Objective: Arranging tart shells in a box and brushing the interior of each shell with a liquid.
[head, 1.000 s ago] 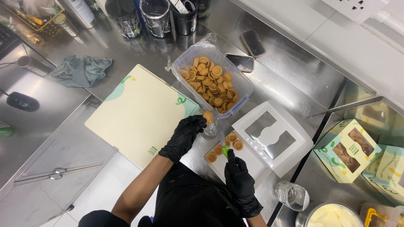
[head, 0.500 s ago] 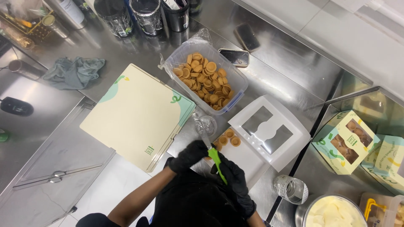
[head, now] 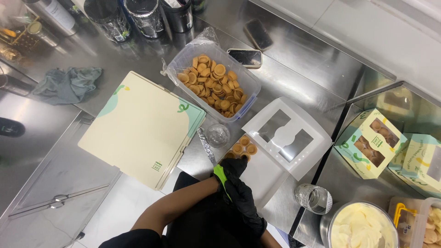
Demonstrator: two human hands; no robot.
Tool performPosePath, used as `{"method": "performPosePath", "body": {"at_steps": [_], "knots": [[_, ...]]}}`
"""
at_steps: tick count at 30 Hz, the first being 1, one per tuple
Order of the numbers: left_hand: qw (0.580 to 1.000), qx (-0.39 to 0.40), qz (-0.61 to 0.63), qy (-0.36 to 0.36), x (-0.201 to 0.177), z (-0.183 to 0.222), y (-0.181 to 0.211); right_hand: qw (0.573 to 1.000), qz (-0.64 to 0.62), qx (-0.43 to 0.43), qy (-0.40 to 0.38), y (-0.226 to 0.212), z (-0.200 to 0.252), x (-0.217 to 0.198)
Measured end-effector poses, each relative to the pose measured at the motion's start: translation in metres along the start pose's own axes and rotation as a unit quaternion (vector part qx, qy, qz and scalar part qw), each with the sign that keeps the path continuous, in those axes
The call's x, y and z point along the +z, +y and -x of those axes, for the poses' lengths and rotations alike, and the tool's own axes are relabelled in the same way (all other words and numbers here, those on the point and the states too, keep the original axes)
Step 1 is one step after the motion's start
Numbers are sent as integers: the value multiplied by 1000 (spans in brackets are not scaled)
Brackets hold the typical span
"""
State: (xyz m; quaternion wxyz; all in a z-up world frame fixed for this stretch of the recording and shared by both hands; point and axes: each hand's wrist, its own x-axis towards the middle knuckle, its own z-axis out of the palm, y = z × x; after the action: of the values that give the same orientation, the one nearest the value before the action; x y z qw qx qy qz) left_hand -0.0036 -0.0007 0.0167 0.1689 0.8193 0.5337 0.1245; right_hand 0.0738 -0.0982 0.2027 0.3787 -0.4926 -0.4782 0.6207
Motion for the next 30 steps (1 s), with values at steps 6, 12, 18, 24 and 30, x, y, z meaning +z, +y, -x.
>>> {"method": "performPosePath", "body": {"at_steps": [6,12,18,24,30], "knots": [[889,-95,-405,192,5,26,20,983,-133,127,23,20,-5,-11],[981,28,159,-104,-134,36,31,997,-21,75,19,-22,-12,-34],[958,75,258,-95,-239,58,29,977,-140,155,41,-80,-14,-48],[945,15,190,-267,-377,-69,-37,972,-74,210,71,-113,-11,-46],[994,54,-49,76,-173,-216,-183,978,-53,190,71,-122,-1,-34]]}}
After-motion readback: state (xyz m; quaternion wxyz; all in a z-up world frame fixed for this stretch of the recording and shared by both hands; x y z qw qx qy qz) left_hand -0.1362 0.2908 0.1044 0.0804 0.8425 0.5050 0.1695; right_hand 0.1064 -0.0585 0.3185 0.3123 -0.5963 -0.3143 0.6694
